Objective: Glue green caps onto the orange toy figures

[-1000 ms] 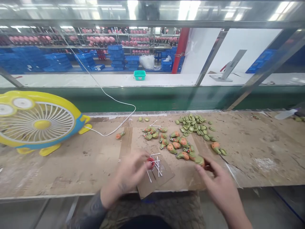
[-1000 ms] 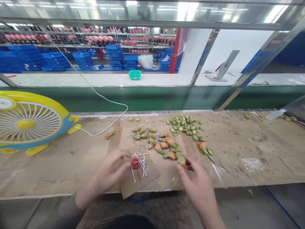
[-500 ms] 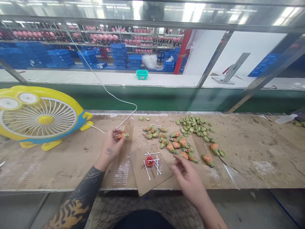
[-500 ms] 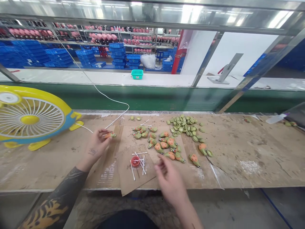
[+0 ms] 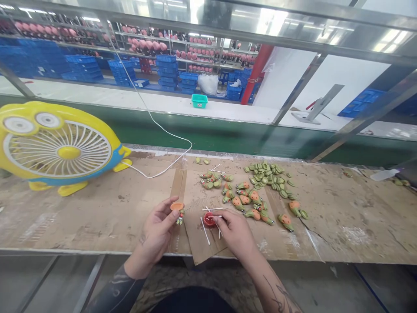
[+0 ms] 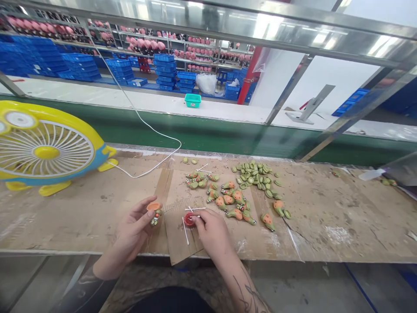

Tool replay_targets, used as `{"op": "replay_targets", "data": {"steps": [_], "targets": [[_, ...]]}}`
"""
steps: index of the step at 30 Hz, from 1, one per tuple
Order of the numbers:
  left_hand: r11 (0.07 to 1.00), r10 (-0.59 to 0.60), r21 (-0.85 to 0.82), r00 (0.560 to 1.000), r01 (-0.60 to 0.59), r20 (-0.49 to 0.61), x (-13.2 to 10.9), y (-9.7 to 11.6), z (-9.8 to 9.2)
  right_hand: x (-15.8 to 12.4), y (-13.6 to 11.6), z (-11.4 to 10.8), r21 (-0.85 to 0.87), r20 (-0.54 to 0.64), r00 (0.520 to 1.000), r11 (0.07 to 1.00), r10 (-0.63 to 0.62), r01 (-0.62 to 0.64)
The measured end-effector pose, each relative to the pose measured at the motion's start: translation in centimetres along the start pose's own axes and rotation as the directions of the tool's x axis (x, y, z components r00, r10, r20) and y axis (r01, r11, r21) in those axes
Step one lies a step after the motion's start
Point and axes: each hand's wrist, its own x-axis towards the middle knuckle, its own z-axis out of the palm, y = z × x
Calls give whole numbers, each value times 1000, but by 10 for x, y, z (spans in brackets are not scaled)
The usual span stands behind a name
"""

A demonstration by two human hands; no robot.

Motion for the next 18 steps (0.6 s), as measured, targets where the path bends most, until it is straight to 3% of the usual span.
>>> {"op": "replay_targets", "data": {"steps": [5,10,18], "targets": [[994,-109,30,990,106,85,-15,5,-1,0,0,3,-49,24,999,998,-27,28],[990,-131,75,985,123,111,-23,0,-1,-1,2,3,-69,-6,1000,997,-22,22],[977,-18,210,970,-34,241,-14,-19,-9,-11,-10,-2,86,-136,991,996,-10,21]]}}
